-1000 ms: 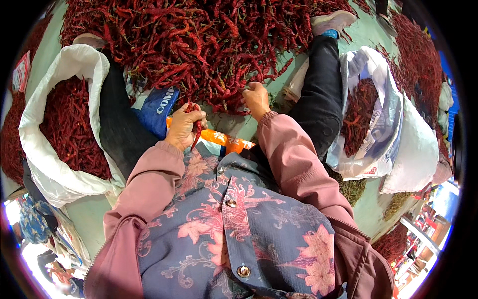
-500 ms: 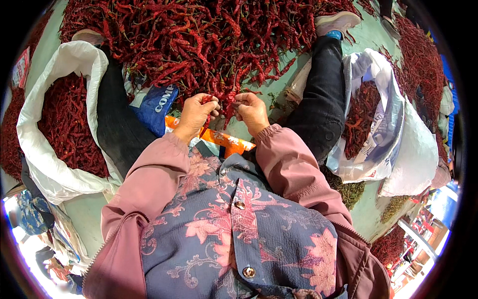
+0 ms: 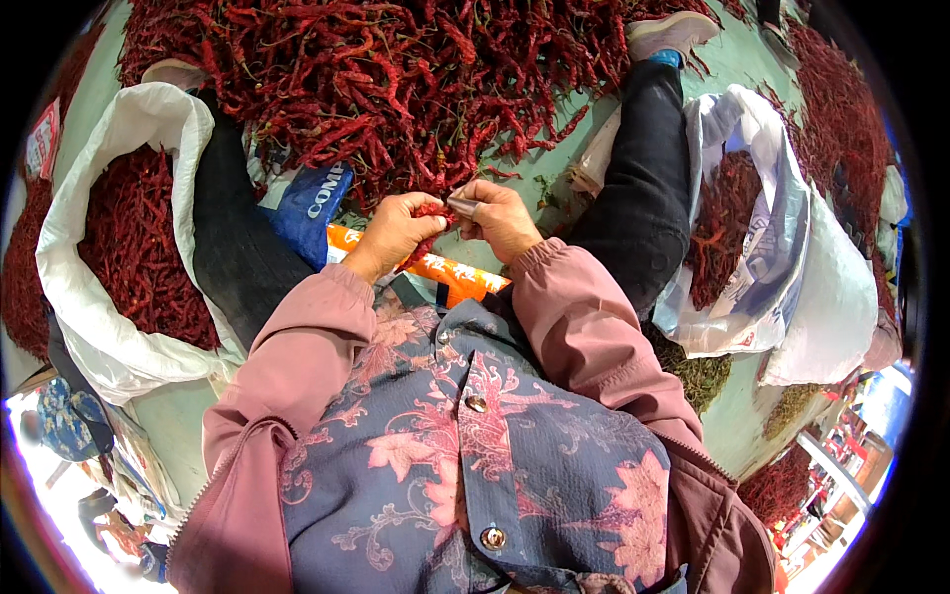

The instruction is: The person sits on the floor and removes stems from dried red peppers by hand. The de-stemmed peppers are placed into a large white sack, while the discarded stems are dropped onto the floor.

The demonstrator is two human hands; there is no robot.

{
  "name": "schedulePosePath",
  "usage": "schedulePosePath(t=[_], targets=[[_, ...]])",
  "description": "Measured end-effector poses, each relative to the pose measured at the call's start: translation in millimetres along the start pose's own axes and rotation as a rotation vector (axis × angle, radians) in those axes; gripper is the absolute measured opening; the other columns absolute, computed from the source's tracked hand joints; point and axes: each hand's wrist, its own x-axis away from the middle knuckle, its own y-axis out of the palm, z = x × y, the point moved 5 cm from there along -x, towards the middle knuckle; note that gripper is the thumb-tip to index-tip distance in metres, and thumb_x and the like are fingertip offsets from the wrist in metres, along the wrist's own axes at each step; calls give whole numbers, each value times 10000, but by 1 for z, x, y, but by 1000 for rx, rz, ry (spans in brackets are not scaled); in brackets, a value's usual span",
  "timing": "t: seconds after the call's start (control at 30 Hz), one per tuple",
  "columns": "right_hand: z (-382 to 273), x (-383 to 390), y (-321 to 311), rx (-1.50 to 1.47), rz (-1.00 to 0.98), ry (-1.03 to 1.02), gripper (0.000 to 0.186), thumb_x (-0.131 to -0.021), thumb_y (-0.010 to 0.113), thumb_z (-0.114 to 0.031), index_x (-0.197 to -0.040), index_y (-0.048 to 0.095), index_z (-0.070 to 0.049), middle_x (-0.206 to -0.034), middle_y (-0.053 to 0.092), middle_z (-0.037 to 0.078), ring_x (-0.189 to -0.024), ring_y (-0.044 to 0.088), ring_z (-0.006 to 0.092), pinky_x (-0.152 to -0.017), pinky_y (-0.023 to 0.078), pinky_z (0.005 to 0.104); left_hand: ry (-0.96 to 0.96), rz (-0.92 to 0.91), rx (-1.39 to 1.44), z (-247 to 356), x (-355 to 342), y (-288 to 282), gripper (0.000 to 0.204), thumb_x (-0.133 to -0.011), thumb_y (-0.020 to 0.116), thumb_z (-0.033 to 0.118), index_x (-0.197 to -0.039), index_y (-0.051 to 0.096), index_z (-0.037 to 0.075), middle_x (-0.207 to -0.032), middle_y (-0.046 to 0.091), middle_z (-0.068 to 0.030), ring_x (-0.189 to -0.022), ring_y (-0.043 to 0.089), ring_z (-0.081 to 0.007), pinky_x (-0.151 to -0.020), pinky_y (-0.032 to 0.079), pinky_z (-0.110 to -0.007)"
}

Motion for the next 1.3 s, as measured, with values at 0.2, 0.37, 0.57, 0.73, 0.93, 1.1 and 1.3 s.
schedulePosePath(t=[0.2,0.37,0.57,0.73,0.93,1.1,1.3], targets=[[7,2,-4,442,-16,-86,129,-718,547,-9,-835,601,-5,-627,547,59,-544,533,148,-513,451,301,-10,-16,109,-15,4,5,142,-790,623,109,-871,623,-8,-688,563,11,-592,485,-55,-524,398,-214],[-5,16,-9,1411,254,-550,158,-676,571,-110,-810,567,-26,-821,616,175,-686,606,326,-618,485,412,-76,-178,-47,-15,9,17,139,-818,604,120,-875,622,-6,-749,577,8,-671,495,-44,-610,403,-179],[-26,14,-12,1596,214,-475,198,-708,557,-99,-903,541,-68,-942,557,133,-783,597,325,-641,484,415,-144,-35,582,-17,13,-10,103,-846,527,73,-939,526,30,-804,609,-112,-664,603,-180,-637,520,-307],[-38,-7,31,1548,122,-684,232,-743,524,-66,-973,517,-88,-979,537,120,-823,589,307,-667,482,395,-143,83,781,-42,9,-31,136,-786,591,7,-904,536,44,-723,550,-45,-631,543,-154,-608,495,-332],[-22,-34,31,1638,121,-534,293,-708,562,-115,-993,503,-85,-926,560,118,-820,586,321,-678,474,411,-145,118,752,-54,9,-31,91,-787,609,20,-851,555,54,-709,548,-40,-599,519,-138,-575,463,-302],[-33,-12,23,1134,129,-519,335,-642,614,-79,-968,542,-60,-893,594,156,-823,578,337,-698,460,412,-101,165,753,-46,3,-24,89,-789,624,35,-865,579,43,-767,598,-56,-611,532,-133,-563,463,-280],[-13,15,34,852,164,-543,286,-674,606,-9,-950,534,-19,-799,608,149,-731,605,275,-647,477,341,-60,176,792,-33,3,-11,153,-763,682,75,-891,601,57,-763,593,-18,-601,527,-117,-556,448,-249]])
